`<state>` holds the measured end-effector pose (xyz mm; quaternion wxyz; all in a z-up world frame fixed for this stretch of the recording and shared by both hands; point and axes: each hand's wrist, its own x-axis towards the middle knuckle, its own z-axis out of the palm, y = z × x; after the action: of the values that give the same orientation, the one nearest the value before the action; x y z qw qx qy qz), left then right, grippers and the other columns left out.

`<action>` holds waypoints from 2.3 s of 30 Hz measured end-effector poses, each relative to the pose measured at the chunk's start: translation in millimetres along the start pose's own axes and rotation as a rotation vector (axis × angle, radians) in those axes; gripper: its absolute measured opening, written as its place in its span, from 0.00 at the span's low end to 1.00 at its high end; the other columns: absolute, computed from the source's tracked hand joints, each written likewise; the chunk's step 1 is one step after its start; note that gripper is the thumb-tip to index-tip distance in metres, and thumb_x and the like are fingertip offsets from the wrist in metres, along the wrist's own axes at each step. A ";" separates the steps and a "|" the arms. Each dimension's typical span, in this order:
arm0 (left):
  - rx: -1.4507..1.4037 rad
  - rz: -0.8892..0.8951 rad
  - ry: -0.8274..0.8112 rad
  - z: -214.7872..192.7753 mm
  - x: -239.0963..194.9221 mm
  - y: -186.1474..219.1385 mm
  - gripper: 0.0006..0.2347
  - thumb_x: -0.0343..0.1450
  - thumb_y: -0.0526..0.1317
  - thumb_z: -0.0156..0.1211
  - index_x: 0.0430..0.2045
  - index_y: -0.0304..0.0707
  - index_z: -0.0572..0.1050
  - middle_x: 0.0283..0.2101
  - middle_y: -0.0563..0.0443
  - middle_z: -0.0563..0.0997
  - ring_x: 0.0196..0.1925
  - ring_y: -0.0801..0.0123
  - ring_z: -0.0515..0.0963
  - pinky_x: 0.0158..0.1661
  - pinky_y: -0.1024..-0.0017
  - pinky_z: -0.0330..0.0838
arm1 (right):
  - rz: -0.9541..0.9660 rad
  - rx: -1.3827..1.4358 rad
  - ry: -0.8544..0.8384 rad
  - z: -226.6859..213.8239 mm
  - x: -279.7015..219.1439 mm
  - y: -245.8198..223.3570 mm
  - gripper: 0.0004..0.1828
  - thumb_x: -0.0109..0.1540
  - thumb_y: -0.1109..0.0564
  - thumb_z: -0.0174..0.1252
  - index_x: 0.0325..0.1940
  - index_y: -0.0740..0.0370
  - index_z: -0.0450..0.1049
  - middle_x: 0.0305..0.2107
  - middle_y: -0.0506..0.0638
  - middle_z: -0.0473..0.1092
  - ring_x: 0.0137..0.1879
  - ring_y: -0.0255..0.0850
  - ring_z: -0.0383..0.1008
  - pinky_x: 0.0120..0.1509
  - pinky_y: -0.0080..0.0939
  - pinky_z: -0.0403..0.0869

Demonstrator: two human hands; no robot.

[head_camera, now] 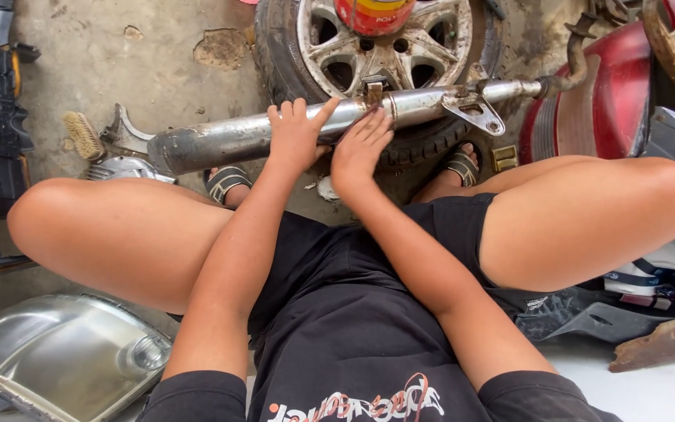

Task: The person cleans and sands a motorcycle exhaust pipe using a piece of sandpaper and a liquid from a container, repeatedly scrubbing the metal surface by hand.

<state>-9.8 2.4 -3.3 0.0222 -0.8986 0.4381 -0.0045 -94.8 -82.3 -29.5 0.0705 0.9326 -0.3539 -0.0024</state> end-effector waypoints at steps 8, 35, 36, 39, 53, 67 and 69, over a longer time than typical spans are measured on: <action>-0.018 -0.015 -0.041 -1.0 1.4 2.1 0.48 0.61 0.59 0.75 0.75 0.68 0.48 0.45 0.42 0.70 0.49 0.48 0.71 0.59 0.36 0.57 | 0.039 -0.004 -0.150 -18.3 16.6 28.7 0.27 0.71 0.70 0.34 0.74 0.84 0.42 0.71 0.81 0.42 0.77 0.76 0.41 0.76 0.74 0.48; -0.059 -0.086 -0.146 -12.8 10.8 4.8 0.44 0.62 0.60 0.72 0.74 0.67 0.52 0.49 0.40 0.72 0.54 0.46 0.72 0.62 0.38 0.55 | -0.077 0.095 -0.373 -25.8 29.4 42.8 0.68 0.49 0.65 0.75 0.76 0.84 0.30 0.73 0.82 0.28 0.79 0.77 0.26 0.77 0.73 0.37; -0.054 -0.088 -0.154 -8.0 10.2 6.9 0.45 0.61 0.60 0.72 0.74 0.68 0.51 0.48 0.41 0.72 0.53 0.47 0.72 0.62 0.38 0.55 | -0.050 0.085 -0.380 -21.1 27.5 44.1 0.69 0.50 0.65 0.75 0.76 0.83 0.28 0.73 0.81 0.27 0.79 0.76 0.25 0.78 0.72 0.37; -0.053 -0.096 -0.161 -6.9 10.2 6.8 0.45 0.60 0.61 0.72 0.73 0.70 0.51 0.48 0.43 0.72 0.53 0.48 0.72 0.62 0.38 0.55 | -0.042 0.115 -0.372 -10.1 29.0 43.1 0.71 0.48 0.65 0.75 0.76 0.82 0.28 0.73 0.81 0.27 0.79 0.76 0.24 0.78 0.72 0.37; -0.030 -0.101 -0.140 -4.8 10.9 6.3 0.45 0.60 0.62 0.72 0.72 0.71 0.53 0.47 0.44 0.73 0.52 0.49 0.73 0.61 0.39 0.57 | -0.030 0.163 -0.334 -11.4 26.6 40.8 0.69 0.49 0.65 0.74 0.76 0.83 0.29 0.73 0.80 0.28 0.79 0.76 0.26 0.77 0.72 0.39; -0.038 -0.087 -0.125 0.6 9.8 8.5 0.45 0.62 0.60 0.73 0.74 0.67 0.50 0.46 0.42 0.71 0.52 0.47 0.72 0.60 0.37 0.55 | -0.120 0.065 0.123 -25.7 -5.4 27.1 0.28 0.68 0.67 0.40 0.72 0.84 0.50 0.70 0.81 0.47 0.76 0.75 0.48 0.73 0.71 0.53; -0.053 -0.098 -0.128 -1.4 8.2 8.9 0.46 0.61 0.58 0.74 0.74 0.68 0.51 0.47 0.40 0.72 0.53 0.44 0.71 0.59 0.37 0.53 | -0.065 0.064 -0.143 -68.3 12.6 39.0 0.31 0.68 0.67 0.38 0.74 0.83 0.44 0.71 0.80 0.46 0.77 0.77 0.42 0.75 0.79 0.40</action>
<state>-11.8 -9.6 -2.4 0.0263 -0.9177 0.3913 0.0635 -107.4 -110.5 43.9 0.0151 0.9428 -0.3276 -0.0597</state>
